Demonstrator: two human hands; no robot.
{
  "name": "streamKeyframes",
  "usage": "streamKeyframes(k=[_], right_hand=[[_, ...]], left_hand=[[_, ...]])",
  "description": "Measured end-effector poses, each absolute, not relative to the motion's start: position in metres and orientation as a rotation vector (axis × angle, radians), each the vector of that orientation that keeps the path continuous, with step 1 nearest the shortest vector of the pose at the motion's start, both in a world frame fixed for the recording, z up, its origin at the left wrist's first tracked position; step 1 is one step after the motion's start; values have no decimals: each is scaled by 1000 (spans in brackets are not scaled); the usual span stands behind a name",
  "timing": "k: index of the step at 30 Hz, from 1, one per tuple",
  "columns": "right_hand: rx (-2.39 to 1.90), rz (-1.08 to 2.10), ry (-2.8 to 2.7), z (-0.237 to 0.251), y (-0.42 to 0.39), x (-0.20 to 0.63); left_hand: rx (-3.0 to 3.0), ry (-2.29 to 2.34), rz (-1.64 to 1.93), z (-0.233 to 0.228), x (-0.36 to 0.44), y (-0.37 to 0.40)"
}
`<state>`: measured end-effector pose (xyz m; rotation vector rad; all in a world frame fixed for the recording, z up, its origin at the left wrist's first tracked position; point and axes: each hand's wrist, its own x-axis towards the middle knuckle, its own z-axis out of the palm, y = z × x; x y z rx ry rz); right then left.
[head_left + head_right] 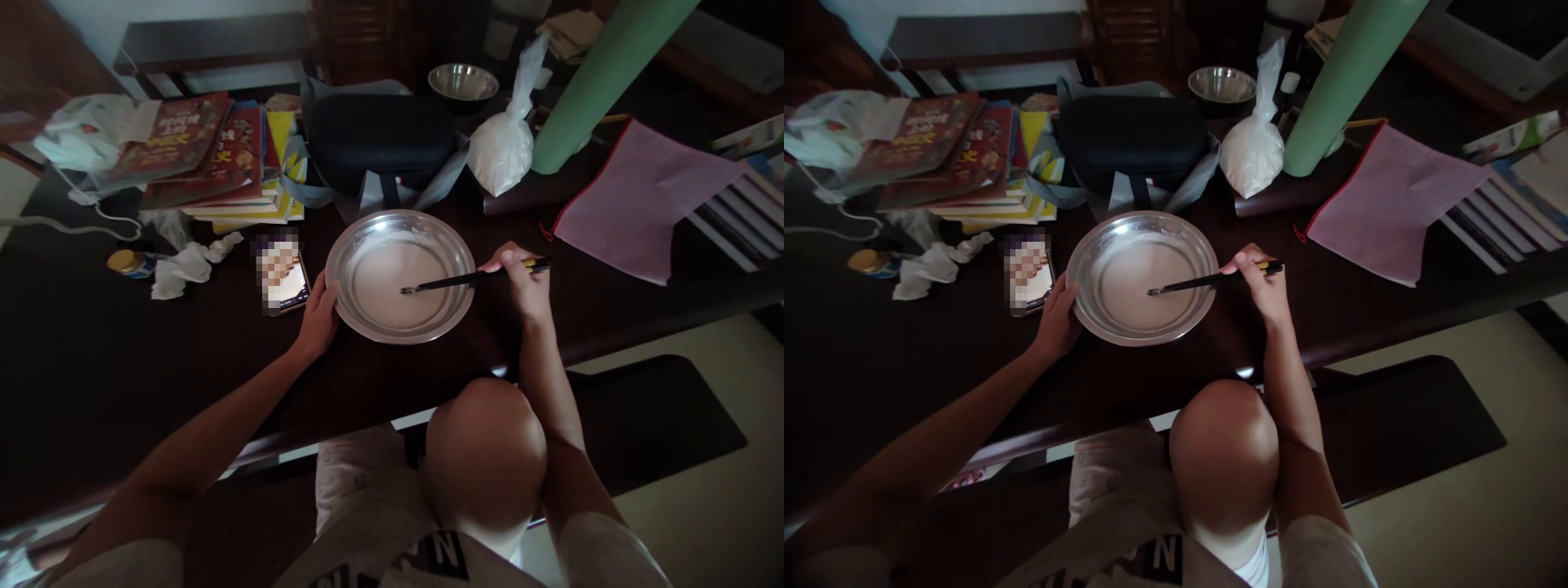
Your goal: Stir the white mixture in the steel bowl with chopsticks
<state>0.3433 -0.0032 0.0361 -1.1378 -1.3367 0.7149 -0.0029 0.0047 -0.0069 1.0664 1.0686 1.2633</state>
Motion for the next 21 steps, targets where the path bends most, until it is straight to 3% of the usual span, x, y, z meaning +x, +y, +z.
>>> streamKeyframes(k=[21], right_hand=[[-1159,726,-1335,37,-3,344]], left_hand=[[1080,1076,1262,-9,-4,5]])
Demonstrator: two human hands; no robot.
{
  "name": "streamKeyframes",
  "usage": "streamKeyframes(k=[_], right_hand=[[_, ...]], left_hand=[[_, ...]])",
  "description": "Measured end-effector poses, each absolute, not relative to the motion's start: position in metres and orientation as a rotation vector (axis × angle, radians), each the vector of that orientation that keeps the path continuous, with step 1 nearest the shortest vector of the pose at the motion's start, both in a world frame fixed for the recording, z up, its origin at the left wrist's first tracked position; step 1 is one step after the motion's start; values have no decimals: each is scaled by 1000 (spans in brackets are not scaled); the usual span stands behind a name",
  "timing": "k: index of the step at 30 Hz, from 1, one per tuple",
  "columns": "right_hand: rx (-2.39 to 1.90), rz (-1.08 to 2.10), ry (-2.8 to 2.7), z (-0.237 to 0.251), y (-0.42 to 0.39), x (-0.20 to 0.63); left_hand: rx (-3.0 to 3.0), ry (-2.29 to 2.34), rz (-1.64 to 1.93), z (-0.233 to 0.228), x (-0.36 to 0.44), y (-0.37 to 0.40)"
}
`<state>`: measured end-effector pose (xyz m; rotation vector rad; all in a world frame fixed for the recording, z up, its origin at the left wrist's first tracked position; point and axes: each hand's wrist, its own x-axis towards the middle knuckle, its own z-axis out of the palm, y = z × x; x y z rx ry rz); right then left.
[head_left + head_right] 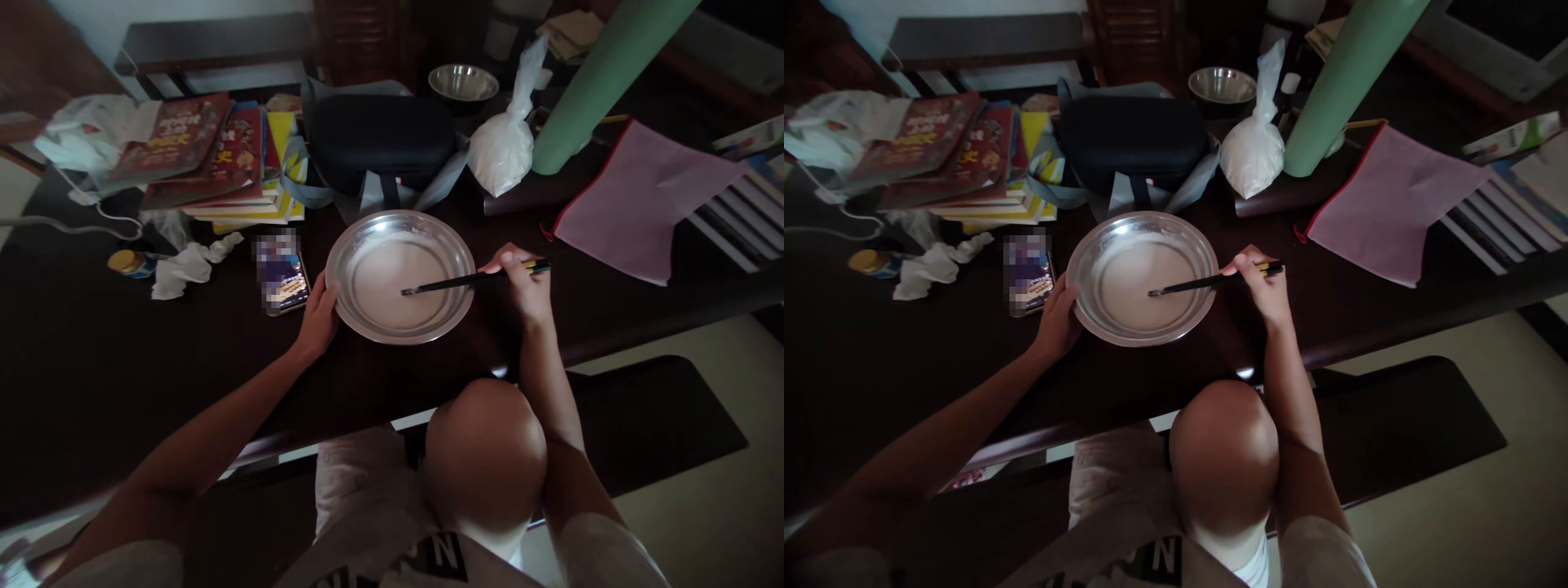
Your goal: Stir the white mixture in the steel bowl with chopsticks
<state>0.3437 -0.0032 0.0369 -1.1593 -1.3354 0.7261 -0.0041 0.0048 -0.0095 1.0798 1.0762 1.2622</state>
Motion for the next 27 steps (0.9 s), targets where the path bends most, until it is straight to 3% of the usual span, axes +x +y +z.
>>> streamKeyframes(k=[27], right_hand=[[-1153,713,-1409,39,-4,340]], left_hand=[[1117,1081,1263,-9,-4,5]])
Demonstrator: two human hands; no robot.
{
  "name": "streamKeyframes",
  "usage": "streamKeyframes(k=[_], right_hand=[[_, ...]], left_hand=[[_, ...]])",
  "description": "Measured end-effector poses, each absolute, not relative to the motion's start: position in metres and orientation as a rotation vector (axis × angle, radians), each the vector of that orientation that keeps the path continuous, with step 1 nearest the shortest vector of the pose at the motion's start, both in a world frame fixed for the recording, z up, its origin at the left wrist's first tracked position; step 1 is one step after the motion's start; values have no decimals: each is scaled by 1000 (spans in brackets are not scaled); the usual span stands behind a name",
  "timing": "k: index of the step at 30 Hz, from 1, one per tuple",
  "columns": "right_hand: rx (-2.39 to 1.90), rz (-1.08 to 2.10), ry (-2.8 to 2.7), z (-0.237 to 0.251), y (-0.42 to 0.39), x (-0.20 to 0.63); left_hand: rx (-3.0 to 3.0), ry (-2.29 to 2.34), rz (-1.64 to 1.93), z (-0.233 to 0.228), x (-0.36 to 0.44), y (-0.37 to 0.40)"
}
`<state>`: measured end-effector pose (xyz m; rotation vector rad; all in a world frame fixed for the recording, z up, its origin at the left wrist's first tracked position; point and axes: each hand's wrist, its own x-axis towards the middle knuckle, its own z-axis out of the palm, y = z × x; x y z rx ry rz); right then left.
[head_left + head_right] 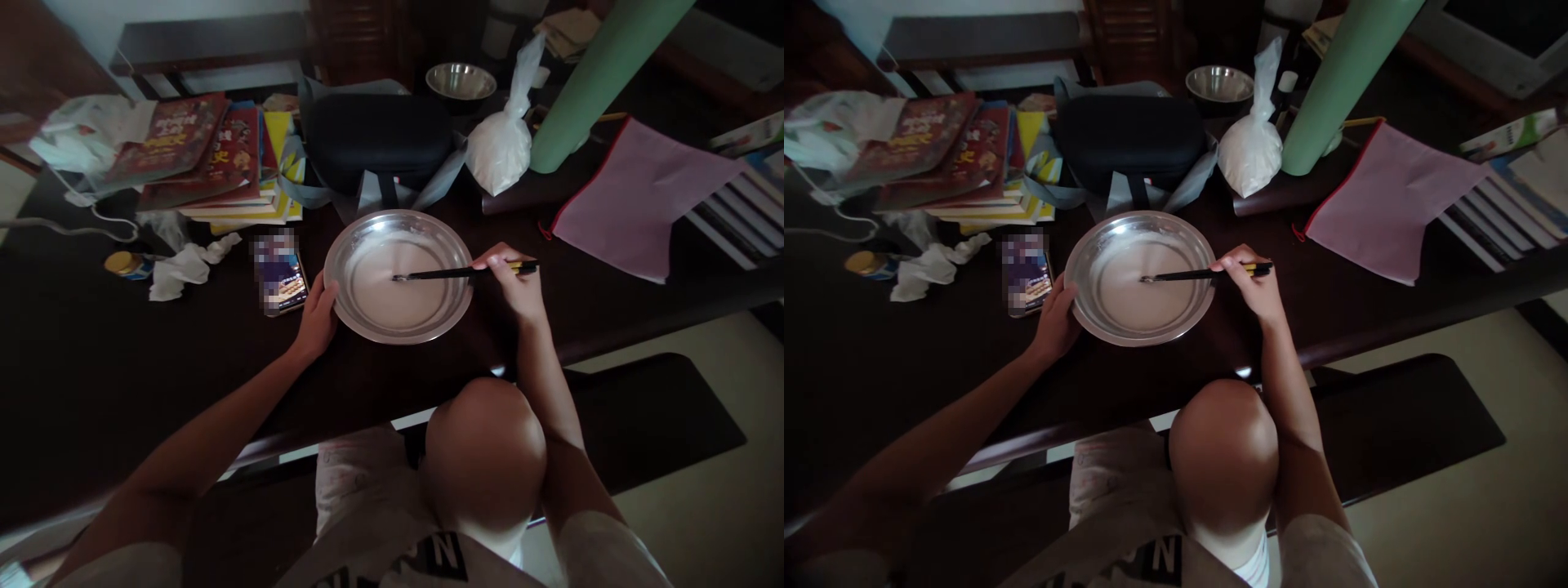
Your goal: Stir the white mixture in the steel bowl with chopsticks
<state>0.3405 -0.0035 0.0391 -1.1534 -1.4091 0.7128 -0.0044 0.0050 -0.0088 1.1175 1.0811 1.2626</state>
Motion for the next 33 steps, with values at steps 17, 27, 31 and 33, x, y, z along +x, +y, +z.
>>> streamKeyframes(k=[17,27,31,33], right_hand=[[-1095,771,-1472,39,-4,341],[-1072,771,-1480,36,-2,342],[-1119,707,-1392,35,-2,344],[-1127,706,-1346,34,-2,345]], left_hand=[[1066,1079,1269,-8,-4,5],[1035,1073,1299,-11,-2,6],[1054,1056,1292,-11,-3,6],[1051,1058,1286,-11,-4,6]])
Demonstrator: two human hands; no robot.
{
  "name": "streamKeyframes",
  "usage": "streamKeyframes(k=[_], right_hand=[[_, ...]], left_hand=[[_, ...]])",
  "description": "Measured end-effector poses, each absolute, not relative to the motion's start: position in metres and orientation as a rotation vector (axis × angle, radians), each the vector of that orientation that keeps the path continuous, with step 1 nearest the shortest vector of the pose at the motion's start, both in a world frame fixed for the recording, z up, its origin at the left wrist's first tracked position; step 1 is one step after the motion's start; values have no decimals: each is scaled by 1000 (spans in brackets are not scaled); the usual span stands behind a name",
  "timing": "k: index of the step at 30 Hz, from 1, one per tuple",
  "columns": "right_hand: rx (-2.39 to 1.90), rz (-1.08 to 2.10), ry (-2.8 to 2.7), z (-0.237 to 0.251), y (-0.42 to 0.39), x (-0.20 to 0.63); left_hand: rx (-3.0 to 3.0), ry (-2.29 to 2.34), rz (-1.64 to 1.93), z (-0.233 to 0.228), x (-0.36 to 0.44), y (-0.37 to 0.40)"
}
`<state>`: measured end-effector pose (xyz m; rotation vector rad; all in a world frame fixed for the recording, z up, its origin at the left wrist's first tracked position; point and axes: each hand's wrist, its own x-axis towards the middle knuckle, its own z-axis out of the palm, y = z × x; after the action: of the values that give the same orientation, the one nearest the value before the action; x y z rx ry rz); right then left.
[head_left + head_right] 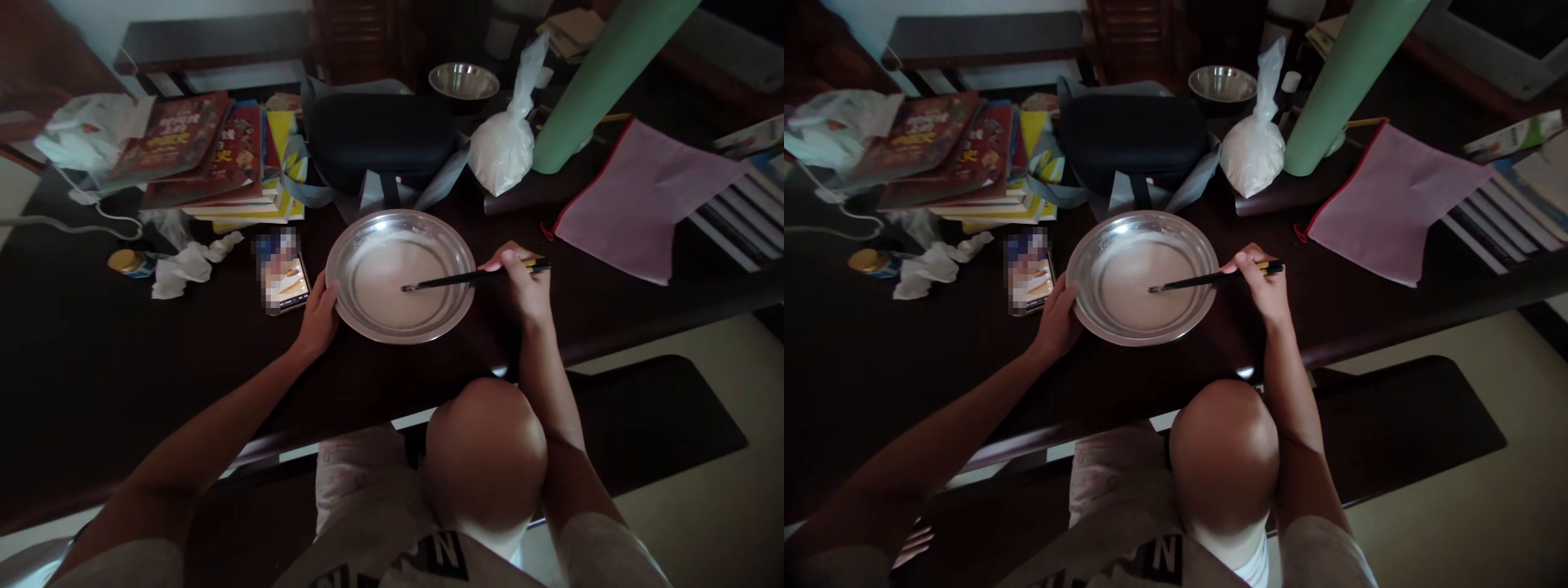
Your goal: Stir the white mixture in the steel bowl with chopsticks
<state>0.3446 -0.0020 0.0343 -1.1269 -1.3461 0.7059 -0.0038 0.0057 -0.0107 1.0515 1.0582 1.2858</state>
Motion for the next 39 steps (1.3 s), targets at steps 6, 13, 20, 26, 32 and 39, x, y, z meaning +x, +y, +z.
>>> streamKeyframes(k=[6,13,20,26,32,39], right_hand=[[-1125,727,-1462,37,-3,341],[-1118,749,-1430,38,-3,341],[-1148,704,-1350,37,-3,343],[-1105,756,-1457,38,-3,340],[-1113,757,-1377,37,-4,341],[-1132,714,-1352,39,-3,341]], left_hand=[[1052,1060,1289,-11,-4,6],[1026,1073,1308,-11,-2,6],[1072,1060,1282,-11,-4,6],[1040,1062,1275,-10,-3,5],[1058,1052,1286,-11,-4,6],[1073,1068,1280,-11,-4,6]])
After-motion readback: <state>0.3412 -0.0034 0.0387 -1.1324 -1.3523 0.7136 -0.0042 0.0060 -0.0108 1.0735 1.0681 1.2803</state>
